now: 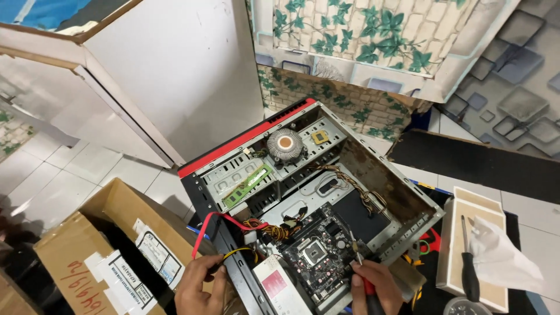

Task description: Repairing and cleaning the internal components of a desktop computer using a screwdriver and a brush.

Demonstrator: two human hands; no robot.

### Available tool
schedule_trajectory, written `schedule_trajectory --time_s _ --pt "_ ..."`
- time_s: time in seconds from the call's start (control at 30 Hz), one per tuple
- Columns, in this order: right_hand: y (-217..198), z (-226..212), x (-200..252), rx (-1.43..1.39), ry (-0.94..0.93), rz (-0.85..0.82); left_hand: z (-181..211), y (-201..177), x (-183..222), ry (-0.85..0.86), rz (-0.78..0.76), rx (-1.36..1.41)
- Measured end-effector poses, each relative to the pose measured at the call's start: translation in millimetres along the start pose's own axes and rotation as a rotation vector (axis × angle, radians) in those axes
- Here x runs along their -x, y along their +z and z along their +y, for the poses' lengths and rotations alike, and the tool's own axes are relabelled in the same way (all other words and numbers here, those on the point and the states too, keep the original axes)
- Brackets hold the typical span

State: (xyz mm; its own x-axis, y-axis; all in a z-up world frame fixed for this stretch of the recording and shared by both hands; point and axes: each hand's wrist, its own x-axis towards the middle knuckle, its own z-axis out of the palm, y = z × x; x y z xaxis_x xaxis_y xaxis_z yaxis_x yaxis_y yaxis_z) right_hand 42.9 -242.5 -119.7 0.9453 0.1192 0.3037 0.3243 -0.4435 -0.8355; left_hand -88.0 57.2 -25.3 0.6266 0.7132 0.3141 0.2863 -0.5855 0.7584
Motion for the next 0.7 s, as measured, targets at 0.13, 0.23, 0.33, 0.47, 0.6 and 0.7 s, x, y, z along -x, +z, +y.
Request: schedule_trajectory --time_s 0.13,0.23,0.33,0.47,0.6,0.7 --pt "2 -33 -2 -0.052 -0.038 0.147 19 -2 -4 0.119 0.126 0.025" --pt "2 -39 -2 -0.074 -0.08 0.168 39 -5 -10 0.121 0.168 0.083" --pt "7 -29 0 -0.077 -0.07 0.19 41 3 -19 0.149 0.183 0.157" --pt "6 -31 3 0.103 0.04 0.176 63 8 -29 0.246 0.01 0.245" --pt "-1 -52 -2 0.11 0.021 0.156 78 18 -48 0.514 -0.246 0.249" --pt "0 -38 -1 0.115 0.036 0.144 80 31 -60 0.562 -0.395 0.18"
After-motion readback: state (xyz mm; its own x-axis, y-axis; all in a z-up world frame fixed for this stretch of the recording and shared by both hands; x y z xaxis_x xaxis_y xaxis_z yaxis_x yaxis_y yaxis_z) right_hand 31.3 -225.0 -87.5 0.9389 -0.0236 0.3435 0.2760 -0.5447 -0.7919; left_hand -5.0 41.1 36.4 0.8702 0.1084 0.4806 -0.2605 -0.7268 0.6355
